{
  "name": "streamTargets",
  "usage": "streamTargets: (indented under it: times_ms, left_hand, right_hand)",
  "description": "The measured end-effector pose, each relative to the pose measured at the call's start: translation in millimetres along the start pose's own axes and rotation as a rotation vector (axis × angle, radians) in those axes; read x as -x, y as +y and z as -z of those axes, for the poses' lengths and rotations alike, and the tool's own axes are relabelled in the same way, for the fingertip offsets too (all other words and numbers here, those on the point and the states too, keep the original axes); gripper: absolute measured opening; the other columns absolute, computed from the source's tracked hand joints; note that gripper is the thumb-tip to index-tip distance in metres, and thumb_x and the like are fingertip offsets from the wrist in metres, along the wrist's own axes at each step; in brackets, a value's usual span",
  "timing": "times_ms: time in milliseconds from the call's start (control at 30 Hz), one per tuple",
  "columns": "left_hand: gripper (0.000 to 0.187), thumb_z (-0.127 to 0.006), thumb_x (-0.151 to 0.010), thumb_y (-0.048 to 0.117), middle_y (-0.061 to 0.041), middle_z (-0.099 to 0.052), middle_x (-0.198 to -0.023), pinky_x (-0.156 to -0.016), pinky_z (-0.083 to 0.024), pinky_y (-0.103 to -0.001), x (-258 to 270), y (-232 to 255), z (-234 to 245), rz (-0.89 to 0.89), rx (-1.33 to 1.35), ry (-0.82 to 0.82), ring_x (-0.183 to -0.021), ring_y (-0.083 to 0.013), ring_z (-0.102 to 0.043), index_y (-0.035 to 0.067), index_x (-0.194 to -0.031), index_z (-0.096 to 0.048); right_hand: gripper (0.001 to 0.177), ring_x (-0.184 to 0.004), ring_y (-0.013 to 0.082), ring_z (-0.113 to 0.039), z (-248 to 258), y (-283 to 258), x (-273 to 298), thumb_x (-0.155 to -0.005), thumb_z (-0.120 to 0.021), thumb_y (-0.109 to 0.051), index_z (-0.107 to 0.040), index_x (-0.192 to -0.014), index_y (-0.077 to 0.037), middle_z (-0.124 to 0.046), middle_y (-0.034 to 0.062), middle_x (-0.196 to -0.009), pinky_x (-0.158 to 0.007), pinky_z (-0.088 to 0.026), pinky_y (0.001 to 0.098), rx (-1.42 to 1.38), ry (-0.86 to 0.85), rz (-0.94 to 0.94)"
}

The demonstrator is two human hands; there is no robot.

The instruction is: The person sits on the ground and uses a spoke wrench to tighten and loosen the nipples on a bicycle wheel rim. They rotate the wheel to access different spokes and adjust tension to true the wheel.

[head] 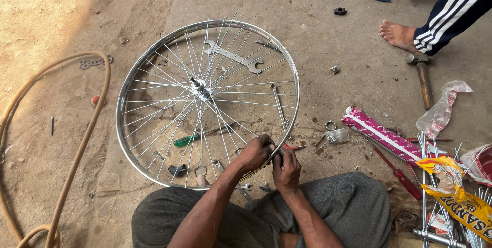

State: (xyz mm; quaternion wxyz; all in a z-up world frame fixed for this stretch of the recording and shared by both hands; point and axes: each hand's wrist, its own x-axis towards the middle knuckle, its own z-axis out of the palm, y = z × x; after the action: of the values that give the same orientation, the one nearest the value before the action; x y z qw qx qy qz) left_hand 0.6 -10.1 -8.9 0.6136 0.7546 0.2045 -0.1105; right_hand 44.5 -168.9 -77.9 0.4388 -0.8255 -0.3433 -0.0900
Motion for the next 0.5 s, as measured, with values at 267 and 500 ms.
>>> streamTargets:
  times_ms: [267, 500]
  left_hand:
    - [0.027, -0.047, -0.108, 0.02, -0.015, -0.069, -0.083, -0.057, -0.061, -0.037, 2, 11, 7, 0.012, 0.091, -0.007, -0.065, -0.0196, -0.068, -0.003, -0.104, -0.061]
    - [0.021, -0.052, -0.106, 0.02, -0.012, -0.068, -0.081, -0.056, -0.058, -0.037, 0, 18, 18, 0.0, 0.214, -0.055, -0.064, -0.0182, -0.067, 0.001, -0.104, -0.06]
  right_hand:
    - [0.011, -0.072, 0.0198, -0.073, 5, -4, -9, -0.094, -0.071, -0.008, -0.068, -0.102, -0.001, -0.073, 0.0124, -0.093, -0.056, -0.058, 0.0313, -0.124, 0.065, 0.003]
    - [0.015, -0.075, 0.0219, -0.073, 5, -3, -21, -0.095, -0.072, -0.006, -0.067, -0.107, 0.001, -0.07, 0.0122, -0.088, -0.06, -0.058, 0.0341, -0.123, 0.055, 0.005]
